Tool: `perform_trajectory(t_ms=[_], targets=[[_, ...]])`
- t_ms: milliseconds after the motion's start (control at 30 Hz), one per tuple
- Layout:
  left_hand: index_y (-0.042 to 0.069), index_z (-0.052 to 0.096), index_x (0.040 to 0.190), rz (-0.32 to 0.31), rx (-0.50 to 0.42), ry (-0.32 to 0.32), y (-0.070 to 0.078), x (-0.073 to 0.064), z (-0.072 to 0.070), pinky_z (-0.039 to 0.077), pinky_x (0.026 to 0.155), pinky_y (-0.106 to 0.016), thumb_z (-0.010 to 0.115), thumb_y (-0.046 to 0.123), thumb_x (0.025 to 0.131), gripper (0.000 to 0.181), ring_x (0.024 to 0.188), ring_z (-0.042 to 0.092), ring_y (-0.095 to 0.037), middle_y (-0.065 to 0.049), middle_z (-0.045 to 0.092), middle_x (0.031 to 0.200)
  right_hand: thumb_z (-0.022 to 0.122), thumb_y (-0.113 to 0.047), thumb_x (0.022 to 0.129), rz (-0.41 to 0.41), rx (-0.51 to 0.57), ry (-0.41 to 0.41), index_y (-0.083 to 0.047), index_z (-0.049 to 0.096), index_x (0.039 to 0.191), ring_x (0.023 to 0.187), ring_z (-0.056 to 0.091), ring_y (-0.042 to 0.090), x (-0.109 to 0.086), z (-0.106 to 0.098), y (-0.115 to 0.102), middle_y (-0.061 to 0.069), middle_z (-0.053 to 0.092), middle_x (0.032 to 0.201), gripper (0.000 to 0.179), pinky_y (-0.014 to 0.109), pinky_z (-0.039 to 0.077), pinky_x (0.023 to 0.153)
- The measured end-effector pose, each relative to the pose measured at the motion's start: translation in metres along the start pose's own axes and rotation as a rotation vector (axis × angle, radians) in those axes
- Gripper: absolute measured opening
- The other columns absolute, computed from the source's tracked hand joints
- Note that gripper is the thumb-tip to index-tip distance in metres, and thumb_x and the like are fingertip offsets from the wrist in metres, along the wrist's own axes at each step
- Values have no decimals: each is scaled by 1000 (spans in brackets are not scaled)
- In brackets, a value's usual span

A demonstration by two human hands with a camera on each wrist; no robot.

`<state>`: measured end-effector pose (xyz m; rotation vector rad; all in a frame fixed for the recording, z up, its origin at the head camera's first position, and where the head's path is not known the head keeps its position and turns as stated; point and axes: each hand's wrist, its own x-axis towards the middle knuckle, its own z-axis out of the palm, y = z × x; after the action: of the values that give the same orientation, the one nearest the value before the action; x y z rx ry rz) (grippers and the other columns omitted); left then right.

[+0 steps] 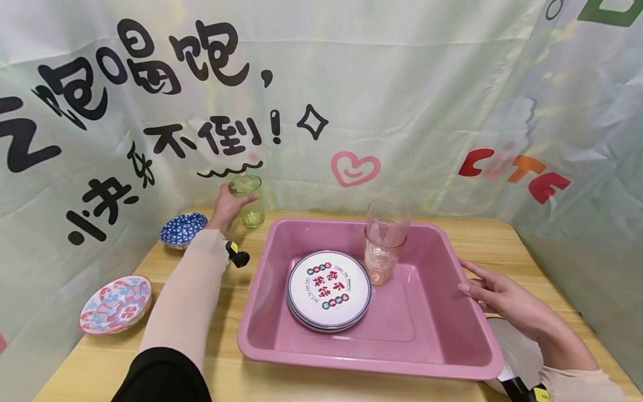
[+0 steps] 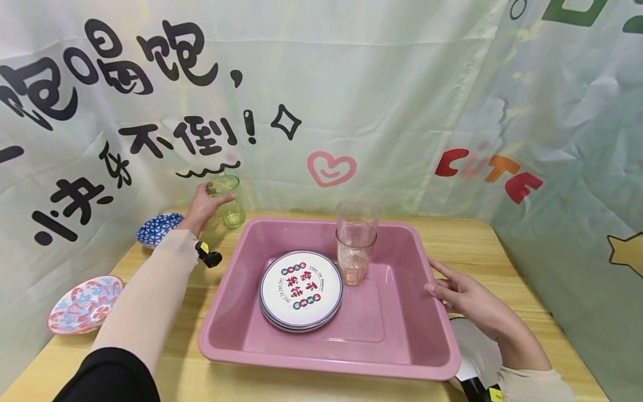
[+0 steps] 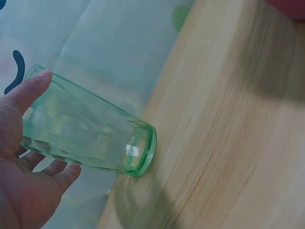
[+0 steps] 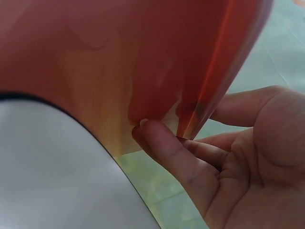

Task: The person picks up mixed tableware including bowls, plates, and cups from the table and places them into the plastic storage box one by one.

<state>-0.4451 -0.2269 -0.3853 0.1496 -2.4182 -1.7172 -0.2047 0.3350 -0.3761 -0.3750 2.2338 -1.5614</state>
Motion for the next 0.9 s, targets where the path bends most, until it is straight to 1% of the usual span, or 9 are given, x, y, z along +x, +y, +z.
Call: perform_trajectory(t_ms=[100,267,367,467,500,567,700,800,900], targets=[[2,12,154,-6,46,-6,2,-4,-5,25,116,-45,82,26,81,104,140,29,-36,-21,26,155,43,-15,106,-7,6,-6,2,-1,154,104,66,25,-1,-1,1,30,57,125,67,41,58,81],[2,10,154,3,127,-23,10,-9,-17,24,116,-47,80,31,82,105,140,28,-39,-24,25,154,39,-16,107,-19,5,-9,3,-2,154,108,64,16,-1,-3,3,31,50,134,65,37,57,83],[3,11,155,14,110,-37,16,-12,-25,26,115,-49,80,31,82,104,139,29,-39,-24,27,153,39,-17,107,-8,10,-7,1,-2,154,109,63,14,0,-4,4,32,46,137,65,36,57,83],[4,12,155,18,89,-45,25,-17,-33,29,114,-49,81,32,81,104,138,30,-38,-21,28,153,39,-19,107,7,3,-2,0,-2,154,108,64,14,0,-4,3,32,47,137,65,35,57,83],[5,12,155,22,80,-48,28,-18,-35,29,114,-50,81,32,81,105,139,29,-38,-21,27,153,39,-20,107,13,3,3,0,-2,154,107,64,14,1,-4,3,32,47,137,65,35,57,83],[5,11,155,30,90,-50,35,-23,-39,29,114,-49,82,34,80,107,139,29,-37,-20,27,154,39,-22,108,26,-1,14,0,-1,154,106,64,14,2,-3,2,31,49,135,65,35,57,82],[4,15,154,76,117,-52,53,-31,-47,28,114,-48,84,34,78,107,138,31,-36,-20,30,152,39,-26,108,38,-11,25,3,3,154,105,65,15,2,-2,0,28,52,133,65,35,57,82],[5,19,154,107,124,-60,67,-39,-50,30,113,-47,84,33,78,104,134,36,-35,-20,35,150,39,-26,108,45,-12,22,6,6,153,104,65,15,2,-1,-1,26,55,131,65,36,57,82],[8,18,155,123,107,-81,81,-47,-51,33,112,-45,83,31,79,102,132,40,-34,-18,37,149,38,-26,108,48,-6,19,9,9,152,102,66,17,2,-2,-1,22,58,127,64,36,57,81]])
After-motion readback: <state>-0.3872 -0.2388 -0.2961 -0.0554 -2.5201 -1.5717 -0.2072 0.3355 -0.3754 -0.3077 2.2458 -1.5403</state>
